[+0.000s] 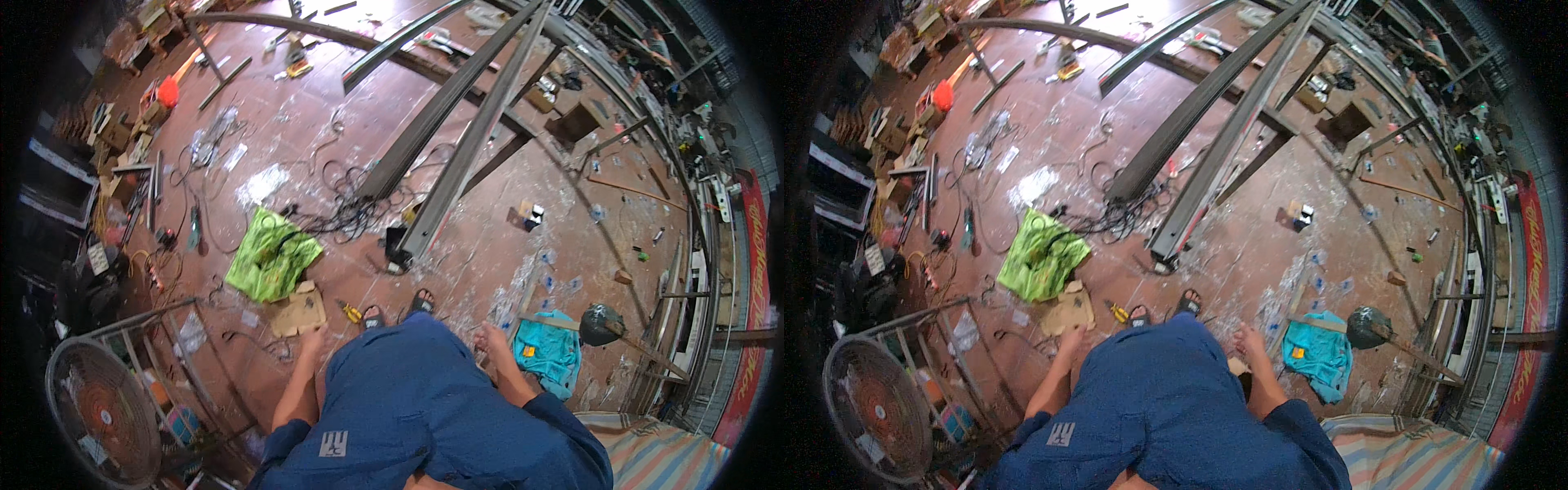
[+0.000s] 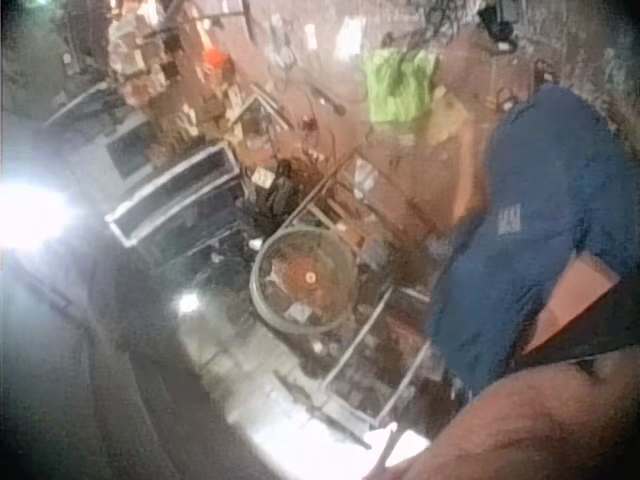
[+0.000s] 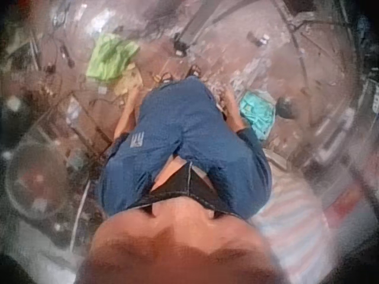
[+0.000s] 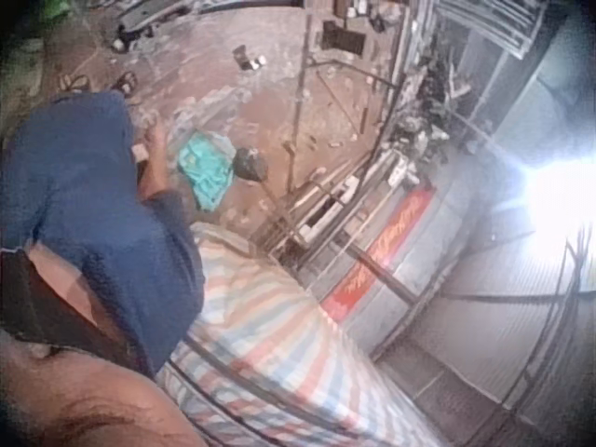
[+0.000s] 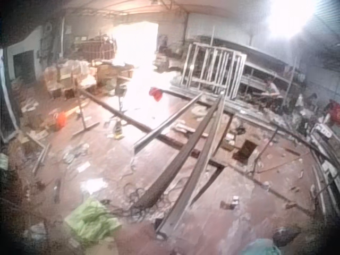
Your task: The person picks up long metal profiles from a cluttered workshop floor, wipes them with a yellow cloth, and places them on a metal frame. The person repeats this process with several profiles, moving around the workspace to retrieve and position each piece.
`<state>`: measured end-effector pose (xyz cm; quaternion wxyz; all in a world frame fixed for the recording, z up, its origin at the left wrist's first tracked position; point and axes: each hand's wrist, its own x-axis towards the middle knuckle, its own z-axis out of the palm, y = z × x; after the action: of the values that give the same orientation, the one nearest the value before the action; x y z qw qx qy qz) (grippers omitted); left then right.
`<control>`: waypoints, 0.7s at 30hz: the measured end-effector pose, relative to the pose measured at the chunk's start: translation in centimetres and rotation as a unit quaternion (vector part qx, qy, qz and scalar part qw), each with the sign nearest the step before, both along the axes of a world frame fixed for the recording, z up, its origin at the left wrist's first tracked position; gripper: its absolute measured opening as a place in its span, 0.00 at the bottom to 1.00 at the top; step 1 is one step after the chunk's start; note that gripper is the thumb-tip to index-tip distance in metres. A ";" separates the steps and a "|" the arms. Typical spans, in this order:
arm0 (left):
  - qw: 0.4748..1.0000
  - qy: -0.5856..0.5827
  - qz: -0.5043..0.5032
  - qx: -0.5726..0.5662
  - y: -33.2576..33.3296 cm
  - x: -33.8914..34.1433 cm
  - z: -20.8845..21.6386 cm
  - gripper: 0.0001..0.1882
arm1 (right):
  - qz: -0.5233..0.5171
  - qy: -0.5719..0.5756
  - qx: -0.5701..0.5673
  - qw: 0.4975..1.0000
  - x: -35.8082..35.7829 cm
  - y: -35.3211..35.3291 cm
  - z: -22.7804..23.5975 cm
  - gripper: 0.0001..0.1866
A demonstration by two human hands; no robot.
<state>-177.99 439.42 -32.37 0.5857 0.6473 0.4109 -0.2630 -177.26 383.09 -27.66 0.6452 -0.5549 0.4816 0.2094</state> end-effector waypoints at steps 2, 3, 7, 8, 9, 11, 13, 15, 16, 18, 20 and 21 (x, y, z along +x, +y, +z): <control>1.000 0.005 0.022 -0.001 -1.6 2.2 4.0 0.21 | -0.012 0.009 -0.034 0.999 0.2 1.3 2.3 0.18; 0.999 0.000 0.036 -0.009 -1.7 2.5 4.1 0.21 | -0.006 0.009 -0.034 0.999 0.3 1.5 2.6 0.17; 0.999 0.001 -0.013 -0.039 -0.6 2.7 3.7 0.25 | -0.010 0.010 -0.032 0.999 -0.3 2.8 3.8 0.18; 0.999 -0.009 -0.001 -0.033 -0.9 2.5 4.1 0.22 | -0.019 0.011 -0.032 0.999 -0.7 3.1 3.8 0.18; 0.999 -0.020 0.011 -0.026 -1.1 2.4 4.5 0.20 | -0.023 0.007 -0.029 0.999 -1.5 3.0 3.3 0.18; 1.000 -0.006 -0.013 -0.016 -0.7 2.0 4.9 0.20 | -0.029 -0.001 -0.023 0.999 -2.7 3.3 2.8 0.18; 0.999 0.004 -0.019 -0.031 0.2 1.3 4.1 0.21 | -0.025 0.021 -0.046 0.998 -3.4 4.7 4.4 0.18; 0.997 0.012 -0.010 -0.079 0.5 1.0 3.9 0.23 | -0.020 0.035 -0.048 0.998 -4.2 5.3 5.0 0.19; 0.998 0.015 -0.017 -0.058 0.5 0.8 3.7 0.22 | -0.016 0.038 -0.036 0.998 -5.1 4.9 4.3 0.20; 0.999 0.018 -0.035 -0.020 -0.8 1.9 5.0 0.22 | -0.018 0.048 -0.026 0.998 -6.6 4.4 3.8 0.22; 0.998 0.009 -0.063 -0.020 -1.3 2.9 5.1 0.24 | -0.019 0.062 -0.025 0.998 -7.2 4.1 3.6 0.22; 0.997 0.003 -0.075 -0.020 -1.5 3.4 5.0 0.25 | -0.018 0.064 -0.020 0.998 -7.2 4.0 3.7 0.22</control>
<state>-174.55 437.89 -27.35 0.5756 0.6638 0.3578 -0.3163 -184.50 387.10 -23.99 0.6053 -0.5445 0.5360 0.2232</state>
